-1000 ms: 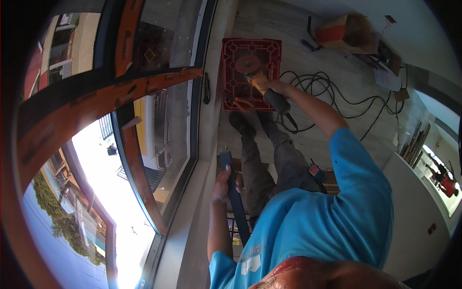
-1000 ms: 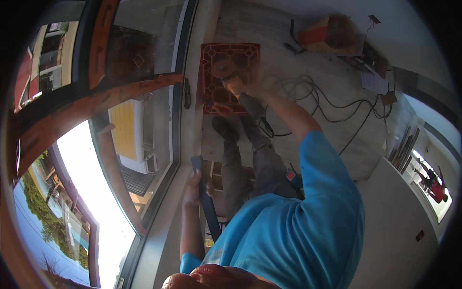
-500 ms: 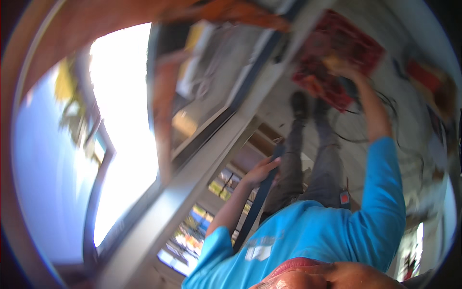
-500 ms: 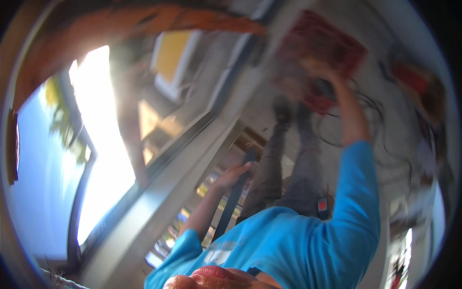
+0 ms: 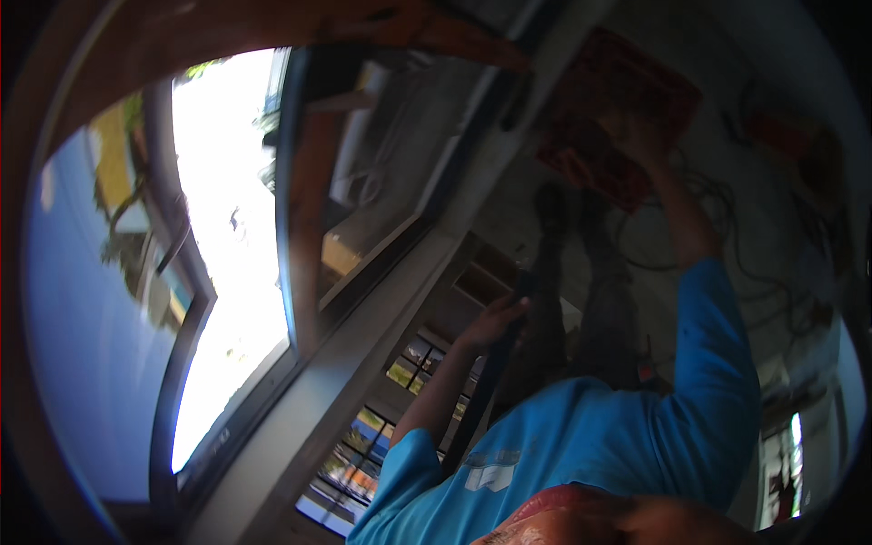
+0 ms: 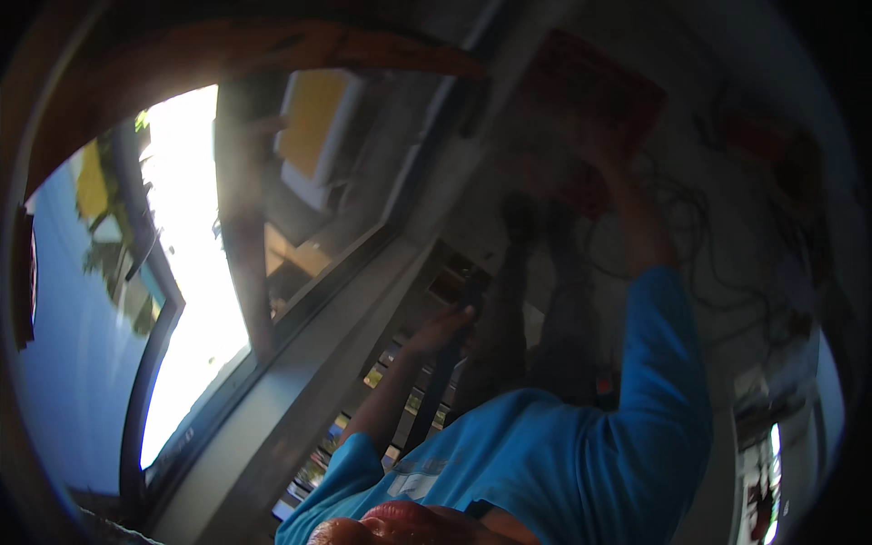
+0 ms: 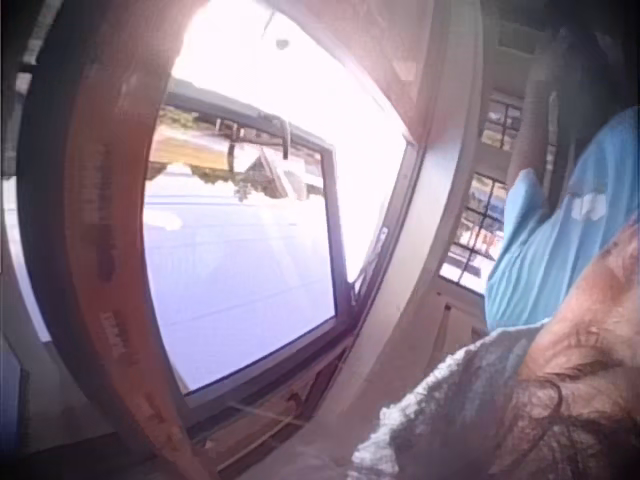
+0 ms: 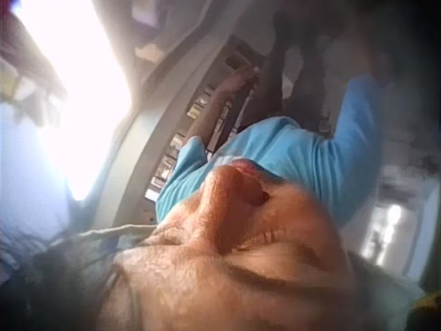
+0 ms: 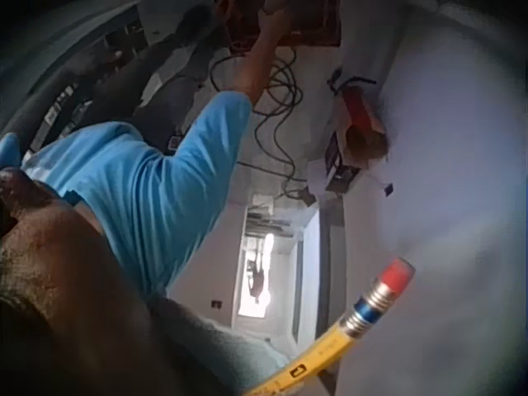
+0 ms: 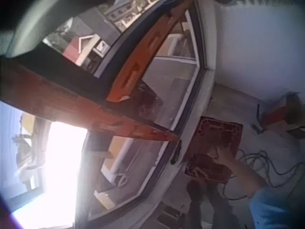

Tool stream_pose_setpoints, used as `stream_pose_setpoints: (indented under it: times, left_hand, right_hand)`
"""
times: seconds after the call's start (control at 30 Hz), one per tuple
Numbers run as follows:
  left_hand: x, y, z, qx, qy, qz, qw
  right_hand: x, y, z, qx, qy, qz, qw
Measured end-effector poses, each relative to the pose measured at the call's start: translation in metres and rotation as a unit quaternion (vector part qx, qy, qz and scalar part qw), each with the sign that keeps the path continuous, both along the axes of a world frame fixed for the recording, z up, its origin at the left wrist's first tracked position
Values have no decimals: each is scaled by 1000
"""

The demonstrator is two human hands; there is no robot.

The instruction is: The recorder is using an angle grinder to smooth and shape an aluminum window frame component during installation.

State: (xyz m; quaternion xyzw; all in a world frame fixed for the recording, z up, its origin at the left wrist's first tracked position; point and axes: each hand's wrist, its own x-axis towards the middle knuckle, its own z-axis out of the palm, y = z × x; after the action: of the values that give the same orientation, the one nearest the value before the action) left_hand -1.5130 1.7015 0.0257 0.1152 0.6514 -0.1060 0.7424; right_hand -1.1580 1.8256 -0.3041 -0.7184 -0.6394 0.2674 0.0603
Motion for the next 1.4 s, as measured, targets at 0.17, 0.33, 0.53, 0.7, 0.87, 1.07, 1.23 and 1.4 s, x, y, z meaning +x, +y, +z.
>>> stream_pose_setpoints:
  times: [0.17,0.33,0.53,0.7,0.87,1.07,1.23,1.4]
  left_hand:
    - [17,-6,-7,95,-24,-113,989]
    - [69,12,32,282,-32,-184,941]
    - [104,-3,52,262,-132,-263,919]
    - [141,-28,59,422,-224,-399,783]
    - [202,-71,96,482,-290,-500,658]
    - [307,-157,109,446,-349,-627,535]
    - [423,-281,118,475,-380,-719,337]
    - [561,-454,129,459,-435,-733,249]
  right_hand:
    - [15,-35,25,183,-38,-115,976]
    - [-1,-91,139,95,266,-282,917]
    - [-36,-166,361,9,429,-204,880]
    - [-32,-226,410,207,241,-266,910]
    - [1,-307,436,242,143,-366,887]
    - [37,-431,416,277,311,-682,601]
    - [119,-595,431,384,88,-619,679]
    - [209,-759,428,383,289,-782,398]
